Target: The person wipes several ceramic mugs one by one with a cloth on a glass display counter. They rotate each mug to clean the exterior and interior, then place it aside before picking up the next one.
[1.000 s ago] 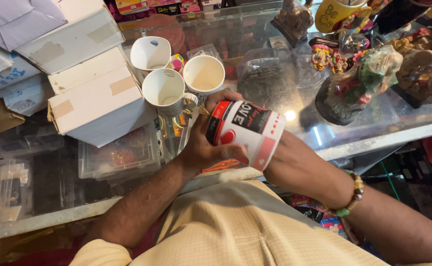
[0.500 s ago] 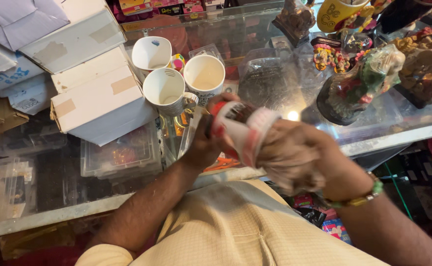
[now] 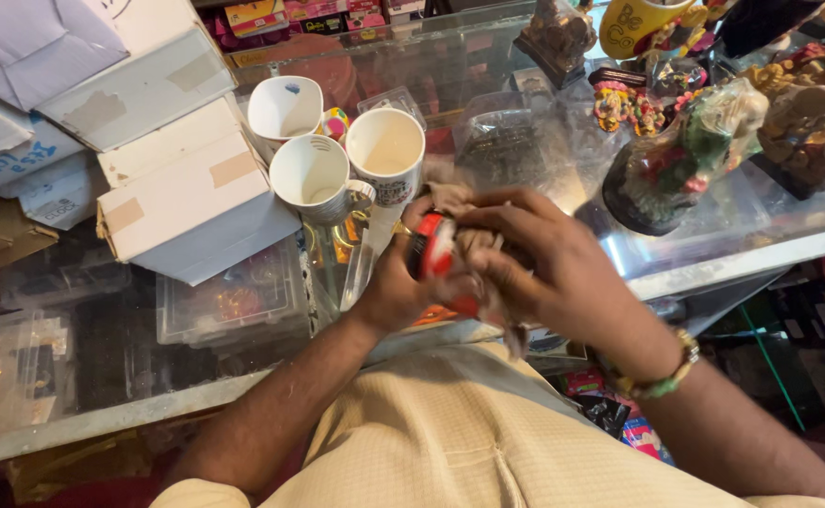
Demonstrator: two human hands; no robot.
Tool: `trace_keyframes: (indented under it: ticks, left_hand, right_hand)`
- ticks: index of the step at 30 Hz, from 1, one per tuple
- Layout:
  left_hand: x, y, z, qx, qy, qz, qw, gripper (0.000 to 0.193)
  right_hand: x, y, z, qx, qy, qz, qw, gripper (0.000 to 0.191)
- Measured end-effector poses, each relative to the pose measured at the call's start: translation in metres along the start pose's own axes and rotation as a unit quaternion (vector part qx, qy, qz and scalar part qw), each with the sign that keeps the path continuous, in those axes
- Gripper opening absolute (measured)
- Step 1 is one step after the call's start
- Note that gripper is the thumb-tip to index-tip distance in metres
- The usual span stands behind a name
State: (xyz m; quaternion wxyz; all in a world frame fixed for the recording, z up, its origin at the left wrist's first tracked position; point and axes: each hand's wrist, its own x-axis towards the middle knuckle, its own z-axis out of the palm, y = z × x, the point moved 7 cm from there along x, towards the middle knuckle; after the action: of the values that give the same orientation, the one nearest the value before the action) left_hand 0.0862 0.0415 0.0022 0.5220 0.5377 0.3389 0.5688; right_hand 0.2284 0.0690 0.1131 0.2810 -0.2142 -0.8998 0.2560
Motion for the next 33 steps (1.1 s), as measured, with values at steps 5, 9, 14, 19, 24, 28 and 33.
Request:
trace_keyframes:
  ticks: [5,9,14,19,24,28,33]
  left_hand:
    - [-0.016,0.037,0.022,0.353,0.005,0.163,0.921,0.147]
    - [-0.017,0.04,0.036,0.424,-0.011,0.228,0.877,0.142]
    - [-0.002,0.031,0.026,0.4,0.035,0.137,0.906,0.136]
    - [0.007,0.055,0.028,0.532,0.077,0.3,0.788,0.132]
    - [0.009,0.043,0.033,0.416,0.005,0.201,0.887,0.134]
    - [-0.01,0.051,0.051,0.407,-0.047,0.283,0.867,0.13]
    - [-0.008,0.053,0.035,0.37,0.01,0.255,0.893,0.123]
  right_hand:
    - [0.0,0.076,0.028,0.028,-0.148,0.245,0.958,0.039]
    - [0.005,0.099,0.031,0.009,-0.165,0.261,0.951,0.037]
    - [-0.002,-0.007,0.017,-0.191,0.018,0.0,0.981,0.038]
    - [-0.017,-0.043,0.025,-0.186,0.104,-0.048,0.976,0.043]
    - [-0.016,0.093,0.022,0.081,0.024,0.242,0.967,0.034]
    - [-0.017,0.16,0.044,0.212,-0.128,0.175,0.953,0.039]
    - [-0.055,0.192,0.098,0.681,-0.009,0.352,0.642,0.038]
